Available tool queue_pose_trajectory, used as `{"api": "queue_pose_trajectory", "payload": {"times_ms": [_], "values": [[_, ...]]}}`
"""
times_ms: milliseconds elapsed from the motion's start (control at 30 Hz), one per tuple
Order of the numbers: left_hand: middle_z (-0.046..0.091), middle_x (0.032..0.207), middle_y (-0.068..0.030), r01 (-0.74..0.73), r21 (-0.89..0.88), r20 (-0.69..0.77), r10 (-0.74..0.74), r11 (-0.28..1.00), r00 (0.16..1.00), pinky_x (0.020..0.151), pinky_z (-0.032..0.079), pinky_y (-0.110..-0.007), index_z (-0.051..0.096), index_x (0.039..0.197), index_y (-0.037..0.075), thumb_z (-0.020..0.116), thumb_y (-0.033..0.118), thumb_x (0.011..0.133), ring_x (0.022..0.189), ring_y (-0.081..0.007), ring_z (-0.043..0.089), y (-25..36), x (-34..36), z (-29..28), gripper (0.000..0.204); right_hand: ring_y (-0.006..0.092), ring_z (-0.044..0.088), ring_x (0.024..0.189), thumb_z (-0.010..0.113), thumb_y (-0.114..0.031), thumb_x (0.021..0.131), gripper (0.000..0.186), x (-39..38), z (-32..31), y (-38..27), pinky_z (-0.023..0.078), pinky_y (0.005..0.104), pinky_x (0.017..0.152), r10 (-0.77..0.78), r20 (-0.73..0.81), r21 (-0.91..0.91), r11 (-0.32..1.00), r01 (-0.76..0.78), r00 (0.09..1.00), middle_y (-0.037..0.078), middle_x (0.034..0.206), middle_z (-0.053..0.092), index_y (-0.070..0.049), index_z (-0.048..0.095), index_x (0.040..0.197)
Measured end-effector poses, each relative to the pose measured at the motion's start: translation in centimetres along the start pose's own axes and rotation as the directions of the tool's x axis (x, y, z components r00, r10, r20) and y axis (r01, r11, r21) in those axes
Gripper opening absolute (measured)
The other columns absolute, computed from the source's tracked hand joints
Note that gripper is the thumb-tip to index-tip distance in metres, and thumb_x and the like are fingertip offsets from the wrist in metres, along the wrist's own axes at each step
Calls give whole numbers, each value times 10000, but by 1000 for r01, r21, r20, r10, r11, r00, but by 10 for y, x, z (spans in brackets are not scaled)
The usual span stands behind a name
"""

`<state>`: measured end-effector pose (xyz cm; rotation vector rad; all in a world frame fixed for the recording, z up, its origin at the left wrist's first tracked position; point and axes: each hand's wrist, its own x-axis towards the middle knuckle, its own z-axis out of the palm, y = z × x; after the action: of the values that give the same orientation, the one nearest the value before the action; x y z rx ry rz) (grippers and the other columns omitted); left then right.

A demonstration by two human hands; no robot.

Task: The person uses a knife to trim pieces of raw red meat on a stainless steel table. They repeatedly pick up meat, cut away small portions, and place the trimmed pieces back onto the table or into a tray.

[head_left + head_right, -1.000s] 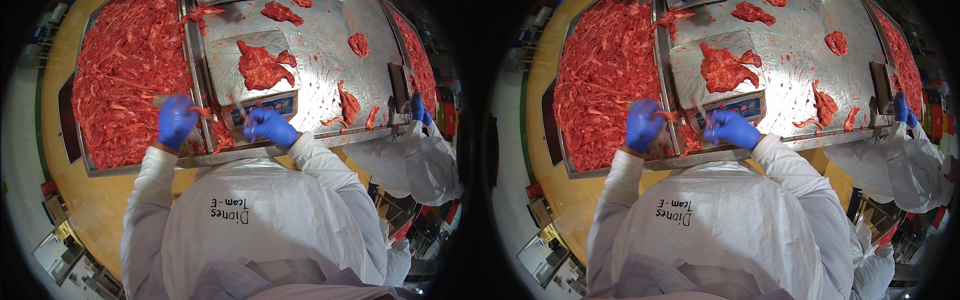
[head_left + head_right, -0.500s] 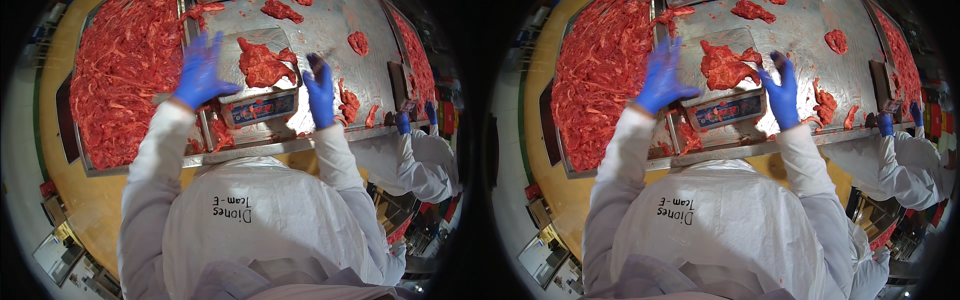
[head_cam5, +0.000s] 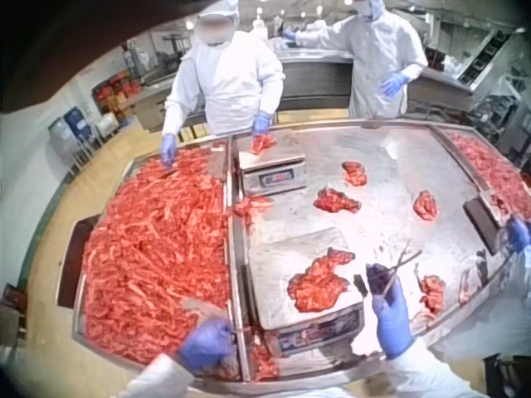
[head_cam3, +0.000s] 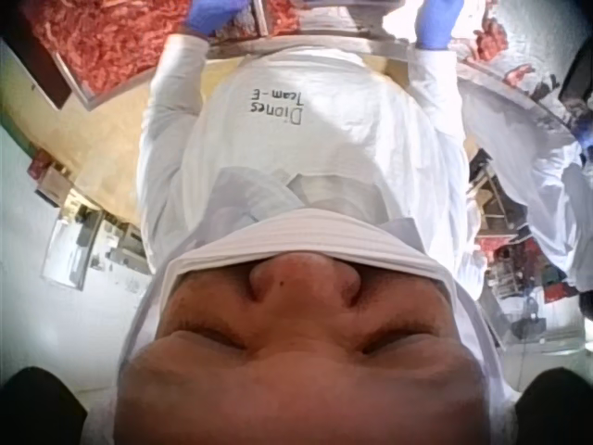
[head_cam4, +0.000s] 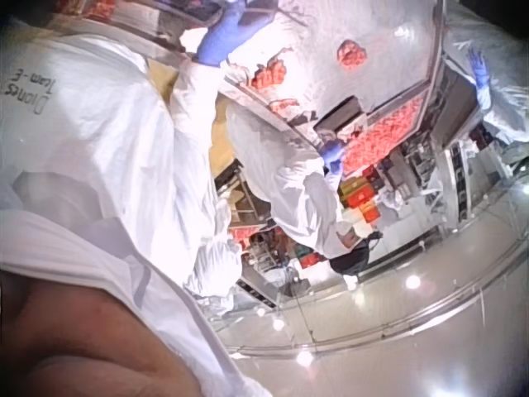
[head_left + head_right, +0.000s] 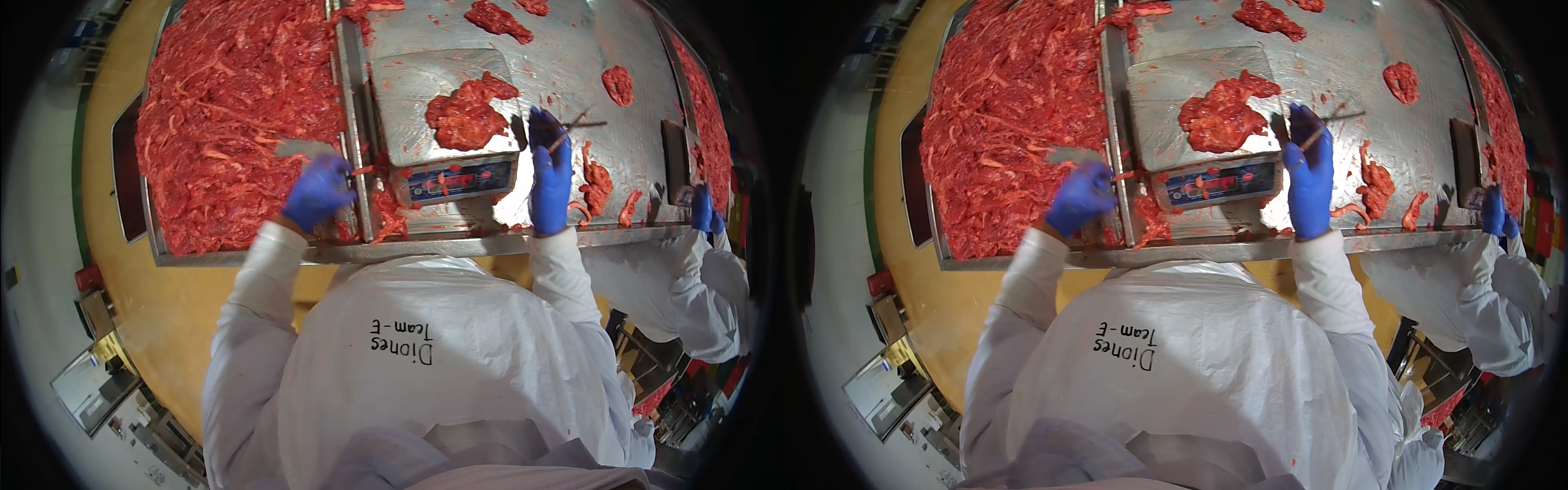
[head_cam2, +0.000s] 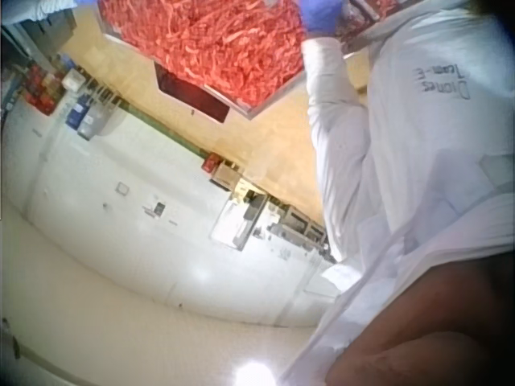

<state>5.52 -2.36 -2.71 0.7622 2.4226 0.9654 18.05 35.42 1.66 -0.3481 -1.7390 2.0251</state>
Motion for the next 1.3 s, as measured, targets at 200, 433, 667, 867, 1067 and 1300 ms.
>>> {"api": "queue_pose_trajectory", "payload": {"times_ms": [200, 433, 667, 867, 1067, 1300], "values": [[663, 872, -120, 62, -74, 199, -46, 995, 979, 778, 541, -402, 671, 889, 49, 666, 35, 803, 859, -307, 673, -23, -73, 27, 87, 276, 483, 1412, 642, -185, 988, 591, -14, -33, 0, 304, 409, 1222, 26, -22, -97, 995, -28, 999, 174, 1497, 524, 22, 430, 1499], [697, 949, -139, 28, 74, 361, -53, 997, 931, 788, 529, -392, 698, 937, 61, 787, 171, 769, 893, -284, 664, -16, -76, -3, 220, 270, 516, 1382, 610, -194, 1018, 538, -18, -34, -4, 339, 402, 1207, 49, -17, -111, 993, -51, 999, 183, 1469, 552, 36, 448, 1476], [704, 954, -63, 227, -257, 659, -1, 939, 752, 770, 511, -330, 708, 943, 41, 717, 106, 850, 849, -199, 634, 51, -11, -39, 114, 259, 531, 1368, 569, -145, 1027, 508, -27, -35, -16, 377, 381, 1180, 70, -27, -70, 995, -72, 997, 186, 1455, 566, 37, 444, 1484], [703, 1008, -62, -6, -435, 47, 30, 900, 998, 795, 519, -301, 715, 1090, 41, 661, 75, 912, 890, -158, 660, 136, 70, -28, 189, 237, 574, 1307, 613, -154, 1019, 470, -30, -22, -16, 400, 363, 1145, 135, -26, -29, 990, -136, 991, 164, 1378, 627, 32, 493, 1434], [689, 1162, -136, 206, -173, -165, -235, 963, 958, 917, 538, -379, 693, 1252, 59, 643, 65, 874, 1058, -258, 679, -5, 37, -34, 381, 202, 680, 1055, 688, -122, 968, 294, -51, -76, -7, 515, 339, 971, 330, -184, -67, 935, -347, 926, 118, 1083, 709, 35, 607, 1202], [500, 1473, -222, -211, 125, -410, 244, 969, 879, 1170, 370, -443, 440, 1506, 32, 713, 38, 729, 1370, -355, 486, 98, 81, 29, 823, 103, 599, 910, 836, -107, 831, 322, -2, -29, -28, 504, 279, 860, 472, 512, -381, 874, -303, 717, -10, 945, 645, -33, 679, 1102]]}}
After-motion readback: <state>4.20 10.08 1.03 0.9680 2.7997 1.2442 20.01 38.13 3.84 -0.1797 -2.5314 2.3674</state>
